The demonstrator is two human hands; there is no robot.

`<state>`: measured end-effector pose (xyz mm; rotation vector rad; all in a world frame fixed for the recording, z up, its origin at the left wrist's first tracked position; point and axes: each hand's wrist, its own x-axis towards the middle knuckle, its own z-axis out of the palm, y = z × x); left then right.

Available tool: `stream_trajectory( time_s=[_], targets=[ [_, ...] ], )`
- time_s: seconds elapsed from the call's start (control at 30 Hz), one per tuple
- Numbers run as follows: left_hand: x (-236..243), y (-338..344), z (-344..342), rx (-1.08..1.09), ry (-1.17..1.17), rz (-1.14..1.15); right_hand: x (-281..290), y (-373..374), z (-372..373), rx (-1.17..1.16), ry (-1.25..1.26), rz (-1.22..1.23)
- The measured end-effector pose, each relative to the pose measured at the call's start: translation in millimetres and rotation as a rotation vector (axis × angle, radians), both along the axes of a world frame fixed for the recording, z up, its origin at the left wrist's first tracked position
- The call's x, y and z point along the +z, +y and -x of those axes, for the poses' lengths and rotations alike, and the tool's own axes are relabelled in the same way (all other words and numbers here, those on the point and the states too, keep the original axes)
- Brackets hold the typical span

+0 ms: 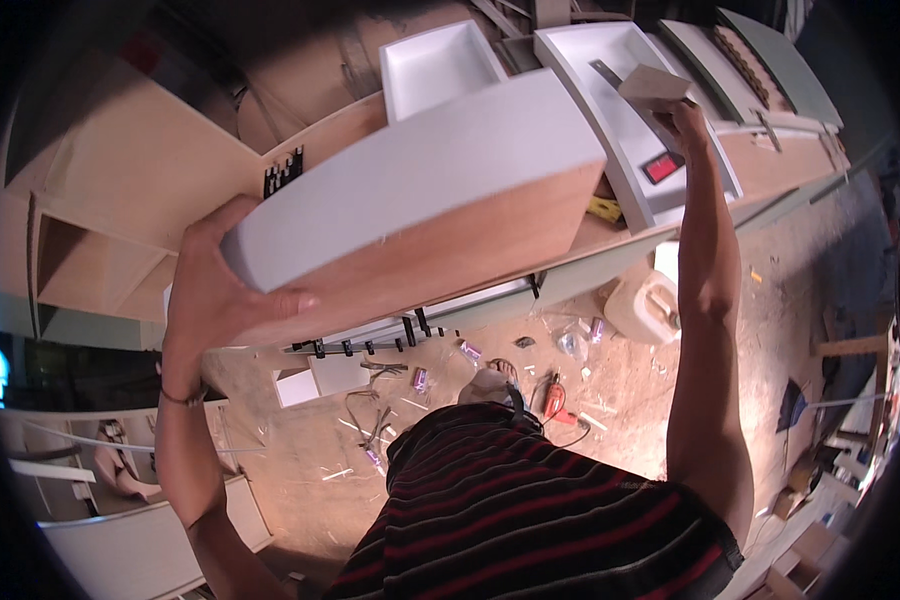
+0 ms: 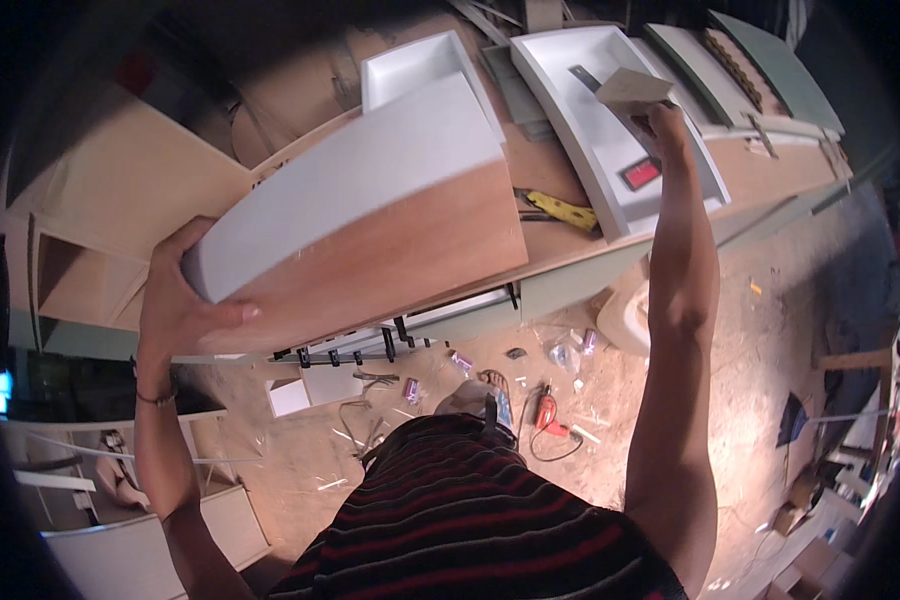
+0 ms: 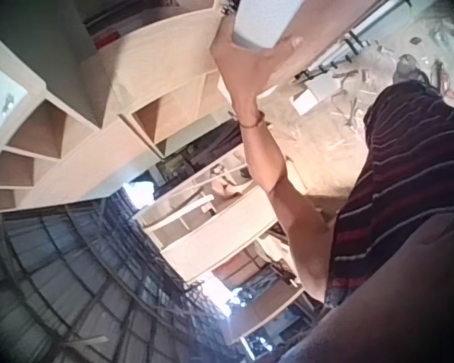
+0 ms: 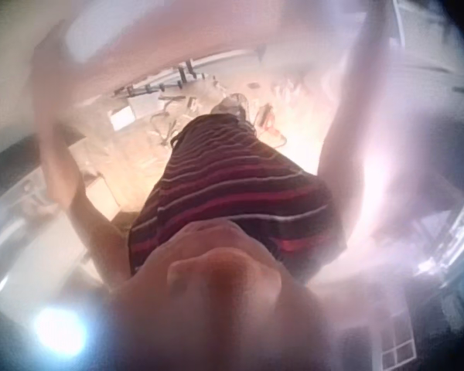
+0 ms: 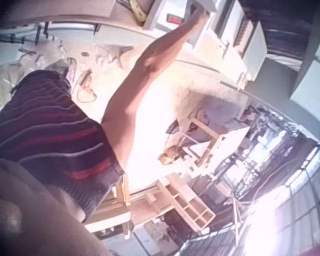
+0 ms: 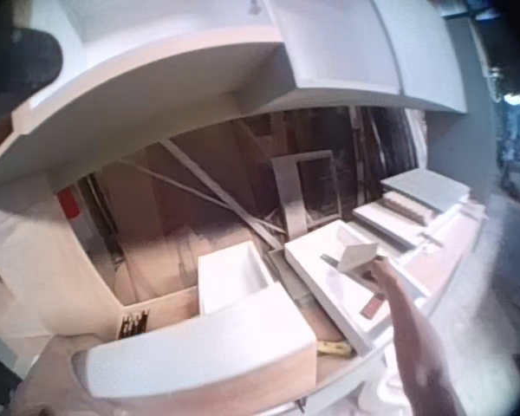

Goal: The person uses a drill inside a cabinet frame, moves several white drawer boxes on a workbench, and handles black drawer slides.

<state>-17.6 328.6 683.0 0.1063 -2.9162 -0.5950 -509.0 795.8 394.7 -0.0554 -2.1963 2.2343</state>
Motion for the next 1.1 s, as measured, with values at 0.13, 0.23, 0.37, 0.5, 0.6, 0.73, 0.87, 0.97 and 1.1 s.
stream_trajectory(
  time_s=[0.13,0.23,0.37,0.5,0.6,0.73,0.87,0.97,1.1],
  targets=[
    [-14.2,14.6,36.5,0.019,-0.052,-0.148,-6.2,36.2,-29.2,-0.192,0.077,-0.515],
    [-32.8,16.7,45.7,0.065,-0.076,-0.180,22.9,24.9,-119.3,-0.308,0.201,-0.226],
    [-42.1,12.6,52.1,0.070,-0.118,-0.128,34.5,20.6,-233.9,-0.386,0.485,-0.156],
    [-41.6,1.3,41.3,0.001,-0.092,-0.119,6.2,-32.0,-309.5,-0.115,0.241,-0.300],
    [-30.7,-10.8,28.0,-0.010,-0.091,-0.075,-38.6,-81.7,-304.3,0.079,0.441,-0.768],
    [-22.4,-9.8,6.8,0.023,-0.067,-0.020,-81.4,-116.3,-249.9,0.176,0.546,-1.105],
    [-23.3,-21.6,-29.6,0.058,-0.016,0.098,-73.0,-123.1,-210.0,0.476,0.544,-1.187],
    [-27.5,-27.5,-56.6,0.095,0.009,0.117,-59.8,-127.6,-201.5,0.606,0.612,-1.266],
    [-23.8,-29.0,-68.4,0.122,-0.023,0.085,-85.1,-125.5,-180.3,0.538,0.822,-1.279]
  ],
)
